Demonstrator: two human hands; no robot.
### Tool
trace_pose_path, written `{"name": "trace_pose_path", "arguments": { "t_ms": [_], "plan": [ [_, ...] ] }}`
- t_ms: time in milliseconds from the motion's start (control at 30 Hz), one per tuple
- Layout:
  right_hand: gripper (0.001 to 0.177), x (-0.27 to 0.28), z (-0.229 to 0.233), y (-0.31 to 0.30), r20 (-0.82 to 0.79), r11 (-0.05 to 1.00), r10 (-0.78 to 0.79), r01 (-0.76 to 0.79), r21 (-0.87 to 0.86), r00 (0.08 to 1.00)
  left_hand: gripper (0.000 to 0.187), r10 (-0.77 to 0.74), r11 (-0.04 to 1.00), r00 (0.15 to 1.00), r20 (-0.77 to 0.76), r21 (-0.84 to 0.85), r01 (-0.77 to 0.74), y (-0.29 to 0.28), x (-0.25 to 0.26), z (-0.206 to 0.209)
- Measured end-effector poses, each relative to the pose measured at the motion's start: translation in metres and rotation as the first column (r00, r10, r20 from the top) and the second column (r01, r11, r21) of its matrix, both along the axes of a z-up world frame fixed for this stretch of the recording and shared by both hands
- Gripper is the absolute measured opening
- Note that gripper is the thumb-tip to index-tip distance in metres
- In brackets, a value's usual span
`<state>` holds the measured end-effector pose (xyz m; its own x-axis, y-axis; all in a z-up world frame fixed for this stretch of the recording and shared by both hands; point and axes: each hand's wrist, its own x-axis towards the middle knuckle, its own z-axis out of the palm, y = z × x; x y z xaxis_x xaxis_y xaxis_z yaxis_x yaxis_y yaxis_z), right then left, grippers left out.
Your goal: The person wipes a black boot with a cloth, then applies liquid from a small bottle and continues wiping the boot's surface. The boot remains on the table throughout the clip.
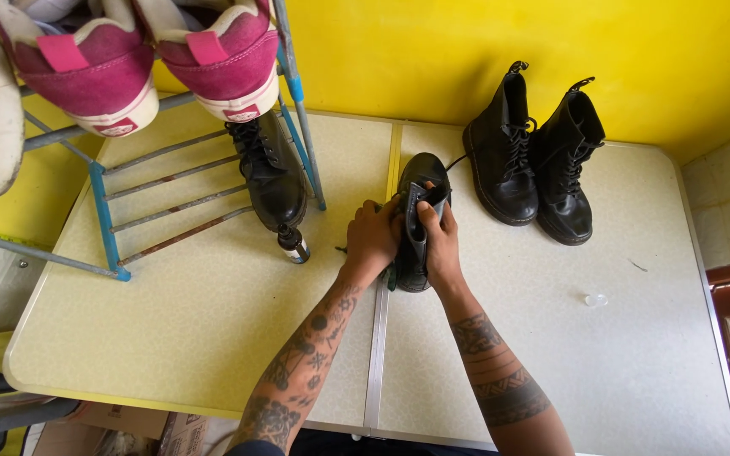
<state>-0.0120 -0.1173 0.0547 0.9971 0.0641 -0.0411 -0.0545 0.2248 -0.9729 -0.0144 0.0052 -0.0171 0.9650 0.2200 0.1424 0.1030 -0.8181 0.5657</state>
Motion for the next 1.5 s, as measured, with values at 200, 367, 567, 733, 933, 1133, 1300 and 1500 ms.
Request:
{"name": "trace_pose_path", "arguments": {
  "t_ms": [200,367,567,733,933,1133,1300,1500],
  "plan": [
    [0.044,0.004,-0.02,-0.003,0.049,0.998,0.004,-0.001,-0.055,0.999,0.042,0.015,1.0,0.997,-0.076,-0.015,-0.016,-0.008,-0.005,-0.001],
    [0.025,-0.007,0.009,0.005,0.018,0.997,-0.055,0.055,-0.046,0.998,0.041,-0.11,0.957,0.974,-0.196,-0.287,0.05,-0.016,-0.045,0.047],
    [0.025,-0.001,-0.006,-0.001,-0.031,0.997,-0.074,0.074,-0.007,0.997,0.043,-0.177,0.883,0.972,-0.153,-0.462,0.088,-0.017,-0.056,0.085],
    [0.025,0.003,-0.017,-0.004,-0.067,0.996,-0.085,0.087,0.032,0.994,0.043,-0.129,0.908,0.985,-0.117,-0.413,0.07,-0.022,-0.051,0.087],
    [0.023,-0.007,0.012,0.004,-0.038,0.996,-0.088,0.087,-0.012,0.995,0.04,0.01,0.982,0.998,-0.063,-0.185,-0.021,-0.008,-0.031,0.065],
    [0.03,-0.004,0.003,0.002,-0.047,0.999,-0.051,0.05,-0.018,0.998,0.046,0.042,0.978,0.982,-0.185,-0.194,-0.078,0.0,-0.009,0.0],
    [0.037,-0.004,-0.001,0.002,-0.054,0.999,-0.045,0.045,-0.017,0.998,0.04,0.036,0.987,0.993,-0.114,-0.153,-0.053,-0.011,-0.049,0.035],
    [0.047,0.001,-0.016,-0.003,-0.013,0.999,-0.02,0.019,-0.042,1.0,0.041,-0.034,0.897,0.998,-0.046,-0.442,0.01,-0.03,-0.09,0.084]
  ]
}}
